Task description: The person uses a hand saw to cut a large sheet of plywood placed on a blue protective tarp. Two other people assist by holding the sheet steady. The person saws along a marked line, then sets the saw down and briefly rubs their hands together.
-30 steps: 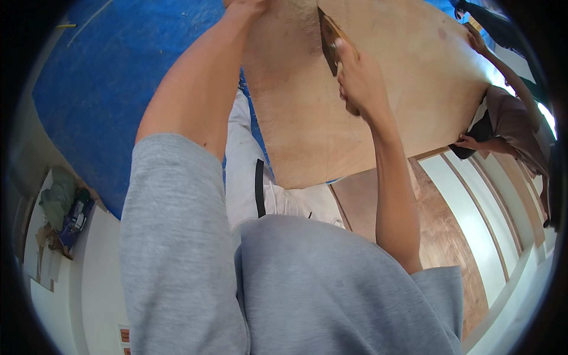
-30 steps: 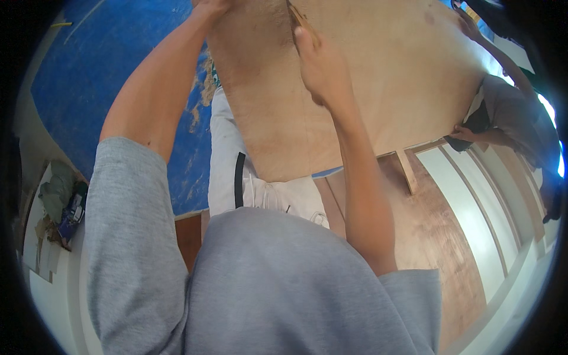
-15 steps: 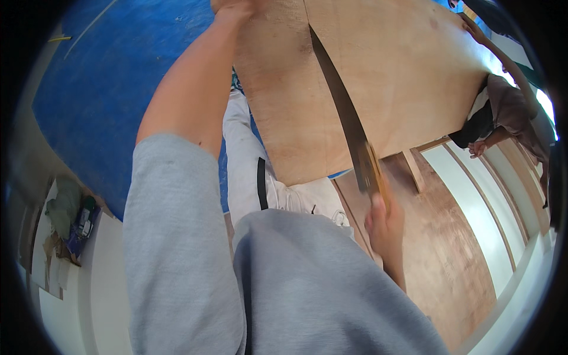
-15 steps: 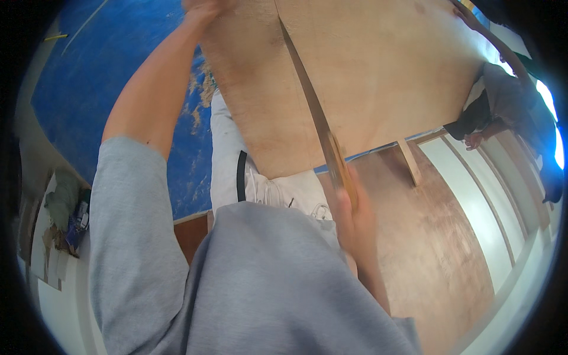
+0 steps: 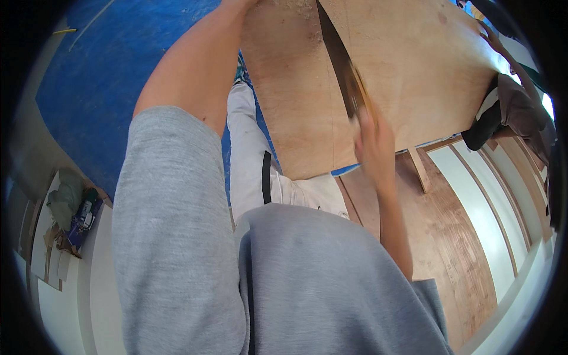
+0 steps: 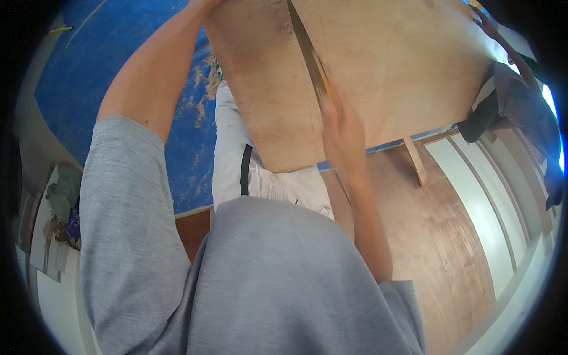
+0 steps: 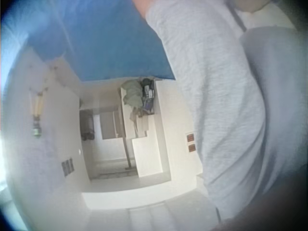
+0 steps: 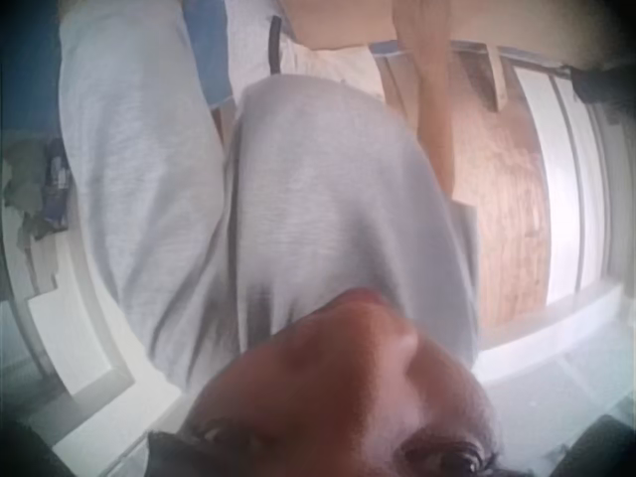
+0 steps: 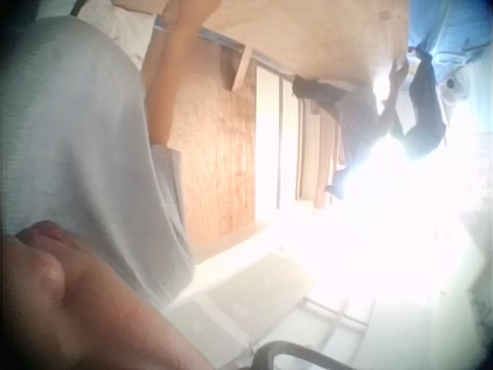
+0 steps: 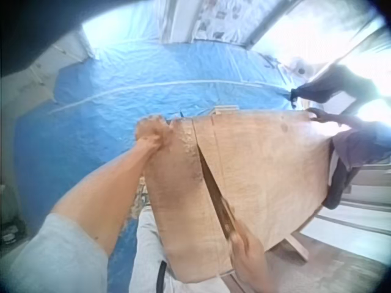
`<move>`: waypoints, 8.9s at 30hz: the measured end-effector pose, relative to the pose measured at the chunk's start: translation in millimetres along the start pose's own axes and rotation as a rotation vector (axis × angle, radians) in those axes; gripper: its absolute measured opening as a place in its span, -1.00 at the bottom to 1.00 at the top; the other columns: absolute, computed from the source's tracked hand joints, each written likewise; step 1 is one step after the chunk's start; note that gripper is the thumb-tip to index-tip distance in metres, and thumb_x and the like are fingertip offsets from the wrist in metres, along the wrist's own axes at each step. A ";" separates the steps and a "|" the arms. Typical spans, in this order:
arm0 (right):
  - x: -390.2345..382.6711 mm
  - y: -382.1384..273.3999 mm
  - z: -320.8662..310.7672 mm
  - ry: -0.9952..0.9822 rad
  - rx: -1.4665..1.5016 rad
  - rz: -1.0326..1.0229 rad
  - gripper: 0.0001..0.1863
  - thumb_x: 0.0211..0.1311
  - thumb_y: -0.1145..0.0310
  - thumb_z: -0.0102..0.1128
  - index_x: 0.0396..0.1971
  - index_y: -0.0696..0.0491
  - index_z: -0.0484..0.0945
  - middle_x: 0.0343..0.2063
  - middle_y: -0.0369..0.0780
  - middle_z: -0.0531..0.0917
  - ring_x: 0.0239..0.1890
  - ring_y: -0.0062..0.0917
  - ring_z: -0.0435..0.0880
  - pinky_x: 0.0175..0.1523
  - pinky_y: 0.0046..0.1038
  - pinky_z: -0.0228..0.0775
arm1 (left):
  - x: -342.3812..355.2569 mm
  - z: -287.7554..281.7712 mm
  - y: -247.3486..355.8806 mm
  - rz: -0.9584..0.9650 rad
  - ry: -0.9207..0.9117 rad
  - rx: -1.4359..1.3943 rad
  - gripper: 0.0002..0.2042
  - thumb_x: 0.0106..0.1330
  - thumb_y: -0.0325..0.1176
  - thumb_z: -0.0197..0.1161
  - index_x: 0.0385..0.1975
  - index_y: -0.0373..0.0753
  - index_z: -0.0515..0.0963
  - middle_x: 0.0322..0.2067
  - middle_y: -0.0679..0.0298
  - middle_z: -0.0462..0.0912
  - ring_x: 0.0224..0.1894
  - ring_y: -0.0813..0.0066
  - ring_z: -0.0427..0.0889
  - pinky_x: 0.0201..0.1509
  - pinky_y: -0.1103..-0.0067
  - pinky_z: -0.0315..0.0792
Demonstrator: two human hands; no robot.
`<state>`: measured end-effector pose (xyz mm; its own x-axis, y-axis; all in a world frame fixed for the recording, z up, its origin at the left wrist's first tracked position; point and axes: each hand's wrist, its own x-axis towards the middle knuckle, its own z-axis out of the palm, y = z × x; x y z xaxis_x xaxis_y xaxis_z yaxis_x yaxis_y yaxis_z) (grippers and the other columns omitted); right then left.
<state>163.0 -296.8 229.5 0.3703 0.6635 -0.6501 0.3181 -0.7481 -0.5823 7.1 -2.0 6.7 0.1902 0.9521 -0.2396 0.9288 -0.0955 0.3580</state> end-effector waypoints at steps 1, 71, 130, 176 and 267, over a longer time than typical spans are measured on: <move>-40.5 7.4 -14.3 0.023 -0.039 0.117 -0.38 0.60 -0.02 -0.01 0.35 0.20 0.41 -0.39 -0.32 0.42 -0.38 -0.66 0.35 -0.31 -0.55 0.19 | -0.2 -1.2 -0.5 0.023 -0.033 -0.023 -0.27 0.44 0.33 -0.06 -0.12 -0.30 0.75 -0.04 -0.09 0.74 0.10 -0.14 0.67 0.27 0.14 0.49; -107.6 -59.6 -38.3 -0.024 -0.167 0.291 -0.49 0.55 0.30 0.07 0.38 0.19 0.42 -0.43 -0.32 0.56 -0.53 -0.72 0.44 -0.42 -0.56 0.32 | -8.9 -19.8 -10.4 0.023 0.077 -0.099 -0.32 0.45 0.30 -0.06 -0.09 -0.23 0.76 -0.04 -0.04 0.76 0.08 -0.03 0.69 0.25 0.17 0.51; 32.5 -21.7 7.0 -0.031 -0.267 -0.088 -0.69 0.50 0.23 0.13 0.02 0.15 0.55 -0.47 -0.24 0.60 -0.48 -0.52 0.55 -0.35 -0.38 0.40 | 0.4 -0.6 -6.8 0.062 0.090 0.046 -0.39 0.48 0.22 -0.03 -0.27 -0.23 0.77 -0.15 -0.03 0.77 -0.06 -0.05 0.73 0.10 0.21 0.58; 120.4 -58.1 28.8 -0.051 -0.183 -0.136 -0.20 0.39 -0.22 0.10 0.40 0.10 0.40 0.22 0.11 0.58 0.26 -0.02 0.58 0.34 -0.16 0.40 | -4.2 -33.3 15.0 -0.015 -0.043 0.044 -0.29 0.53 0.26 -0.18 -0.31 -0.29 0.73 -0.22 -0.12 0.75 -0.10 -0.17 0.71 0.05 0.08 0.51; 217.5 108.8 -126.6 0.270 -0.632 0.359 0.53 -0.29 0.07 0.83 0.51 0.38 -0.17 0.37 0.49 0.13 0.48 0.27 0.15 0.48 0.05 0.17 | 5.7 -16.0 20.4 -0.096 -0.051 0.135 -0.26 0.45 0.36 -0.19 -0.33 -0.17 0.79 -0.27 -0.02 0.79 -0.11 -0.05 0.74 0.05 0.19 0.55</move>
<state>388.6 -235.0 86.5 0.7190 0.4152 -0.5573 0.5461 -0.8336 0.0835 22.0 6.1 27.0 0.1111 0.9430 -0.3138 0.9772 -0.0461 0.2074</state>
